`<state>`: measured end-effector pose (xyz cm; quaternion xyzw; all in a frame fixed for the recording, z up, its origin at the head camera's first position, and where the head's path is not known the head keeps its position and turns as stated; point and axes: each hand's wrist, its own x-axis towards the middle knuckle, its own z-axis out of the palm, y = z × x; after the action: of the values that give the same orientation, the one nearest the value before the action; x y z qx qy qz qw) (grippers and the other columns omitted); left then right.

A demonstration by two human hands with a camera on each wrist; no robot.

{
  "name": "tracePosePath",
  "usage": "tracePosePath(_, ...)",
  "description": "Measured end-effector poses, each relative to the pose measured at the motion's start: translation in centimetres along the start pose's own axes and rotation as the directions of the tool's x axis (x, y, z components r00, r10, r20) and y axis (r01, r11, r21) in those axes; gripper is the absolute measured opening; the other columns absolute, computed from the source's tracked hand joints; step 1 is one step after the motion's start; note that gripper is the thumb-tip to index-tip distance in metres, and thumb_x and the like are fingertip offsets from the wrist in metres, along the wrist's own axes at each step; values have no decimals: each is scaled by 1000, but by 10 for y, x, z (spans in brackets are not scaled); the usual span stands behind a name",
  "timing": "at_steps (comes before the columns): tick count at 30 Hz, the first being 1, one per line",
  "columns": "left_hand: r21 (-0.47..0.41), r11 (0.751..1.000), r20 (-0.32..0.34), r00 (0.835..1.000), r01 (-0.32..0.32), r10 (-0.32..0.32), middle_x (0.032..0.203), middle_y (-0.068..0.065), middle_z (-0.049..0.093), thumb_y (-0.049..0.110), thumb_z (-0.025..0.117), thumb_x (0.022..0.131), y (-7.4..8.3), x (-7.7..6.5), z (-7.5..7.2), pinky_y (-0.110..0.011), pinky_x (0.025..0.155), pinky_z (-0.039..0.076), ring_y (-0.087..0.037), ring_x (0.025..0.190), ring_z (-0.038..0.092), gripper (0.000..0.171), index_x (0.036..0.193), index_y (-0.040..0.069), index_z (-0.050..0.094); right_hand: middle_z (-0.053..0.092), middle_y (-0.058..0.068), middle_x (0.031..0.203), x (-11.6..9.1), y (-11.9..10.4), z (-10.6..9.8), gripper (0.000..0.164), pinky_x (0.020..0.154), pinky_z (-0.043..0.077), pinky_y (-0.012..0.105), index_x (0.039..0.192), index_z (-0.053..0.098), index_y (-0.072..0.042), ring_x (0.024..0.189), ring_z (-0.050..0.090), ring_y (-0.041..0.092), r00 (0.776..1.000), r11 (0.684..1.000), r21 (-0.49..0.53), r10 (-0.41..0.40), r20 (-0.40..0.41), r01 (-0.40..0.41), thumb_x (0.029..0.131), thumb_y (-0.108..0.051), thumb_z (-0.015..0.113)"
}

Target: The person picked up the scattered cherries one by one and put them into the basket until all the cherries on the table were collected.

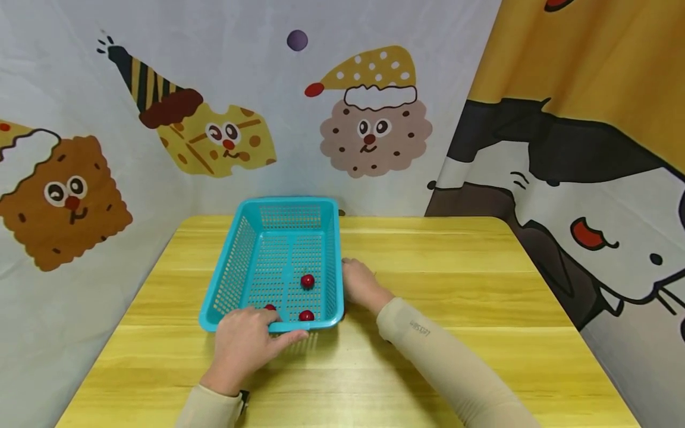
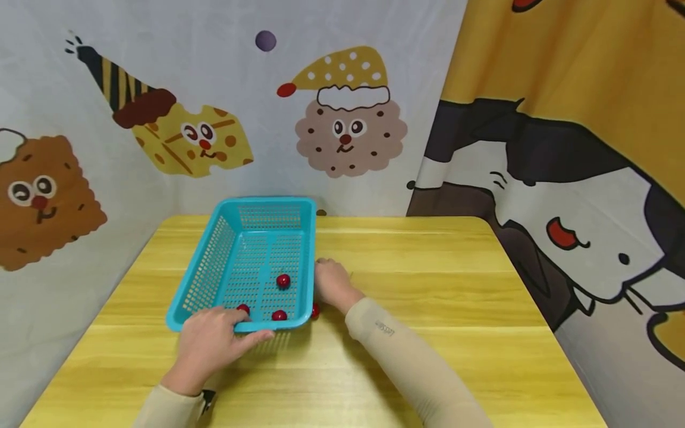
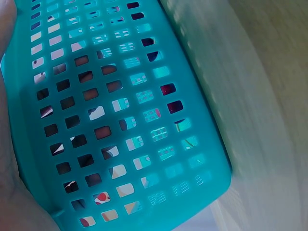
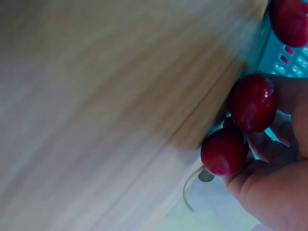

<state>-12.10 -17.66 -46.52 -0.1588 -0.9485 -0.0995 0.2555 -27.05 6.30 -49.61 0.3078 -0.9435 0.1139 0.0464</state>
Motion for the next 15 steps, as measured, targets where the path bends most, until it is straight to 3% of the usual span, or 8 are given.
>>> tracePosePath(7,6,1000,4,1000,-9,9,50,9,53,82,68,61,1,1,0,-32,36,32,-18,43,50,58,60,24,65,66,4,86,5,8,-21,4,74,54,39,87,64,-11,80,61,19,999,988,148,46,17,-48,91,-10,62)
tracePosePath(11,14,1000,14,1000,-7,7,50,9,53,84,65,62,1,1,-1,-31,36,32,-17,43,49,59,61,24,66,68,6,100,11,8,-41,13,81,52,42,104,69,-7,91,60,21,980,970,203,156,-120,-130,95,-15,65)
tracePosePath(15,22,1000,27,1000,-7,6,50,9,54,85,64,63,0,1,0,-30,35,31,-17,43,50,61,62,24,67,66,6,107,12,-2,-61,28,81,52,41,120,67,-6,96,56,20,919,941,295,257,-298,-168,94,-17,68)
